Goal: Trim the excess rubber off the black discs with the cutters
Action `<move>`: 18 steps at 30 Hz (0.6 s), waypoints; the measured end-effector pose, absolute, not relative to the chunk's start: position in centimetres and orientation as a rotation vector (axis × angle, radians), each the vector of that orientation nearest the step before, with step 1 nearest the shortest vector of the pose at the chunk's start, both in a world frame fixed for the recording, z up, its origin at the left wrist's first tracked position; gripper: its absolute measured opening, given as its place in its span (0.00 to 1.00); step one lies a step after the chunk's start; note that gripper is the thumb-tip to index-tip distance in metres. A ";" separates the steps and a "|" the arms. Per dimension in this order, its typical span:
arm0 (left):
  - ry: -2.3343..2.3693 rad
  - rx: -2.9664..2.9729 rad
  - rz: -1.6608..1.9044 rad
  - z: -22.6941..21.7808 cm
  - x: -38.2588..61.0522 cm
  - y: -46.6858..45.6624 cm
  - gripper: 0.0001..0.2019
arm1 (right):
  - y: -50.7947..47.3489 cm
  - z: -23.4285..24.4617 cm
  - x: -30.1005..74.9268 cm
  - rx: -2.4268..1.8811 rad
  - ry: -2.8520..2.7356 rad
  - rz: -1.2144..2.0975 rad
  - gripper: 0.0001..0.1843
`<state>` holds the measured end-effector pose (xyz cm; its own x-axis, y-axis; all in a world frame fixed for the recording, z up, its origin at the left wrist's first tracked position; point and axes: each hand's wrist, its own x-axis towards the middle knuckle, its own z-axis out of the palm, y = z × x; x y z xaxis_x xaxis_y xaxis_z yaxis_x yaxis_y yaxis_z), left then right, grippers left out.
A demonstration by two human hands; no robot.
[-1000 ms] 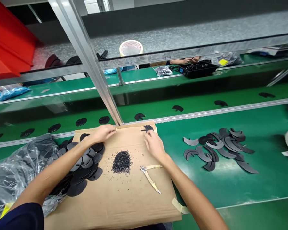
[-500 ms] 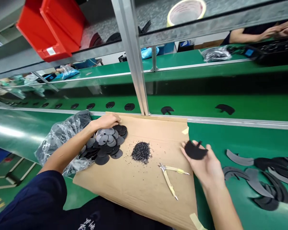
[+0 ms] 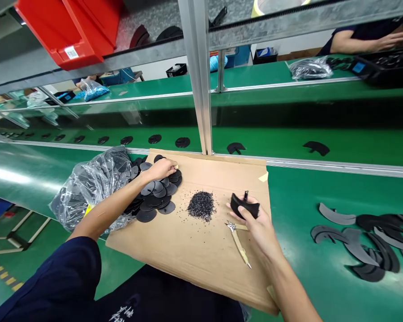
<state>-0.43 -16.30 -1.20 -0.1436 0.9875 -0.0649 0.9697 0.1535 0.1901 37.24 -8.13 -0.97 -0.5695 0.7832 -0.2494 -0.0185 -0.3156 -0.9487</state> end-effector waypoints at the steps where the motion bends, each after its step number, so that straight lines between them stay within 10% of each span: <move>1: 2.252 1.919 0.197 -1.2 -0.3 -16.3 0.04 | -8.5 -0.9 37.3 -1.012 -1.392 1.929 0.26; 18: 1.801 2.099 1.018 2.2 7.7 -19.2 0.09 | -11.1 -0.4 35.9 -0.947 -1.479 2.178 0.30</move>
<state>7.72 -19.24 2.19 0.0237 0.9290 0.3694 0.7958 -0.2412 0.5554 35.91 -11.08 -0.36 -0.7193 0.6095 -0.3334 0.0852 -0.3989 -0.9130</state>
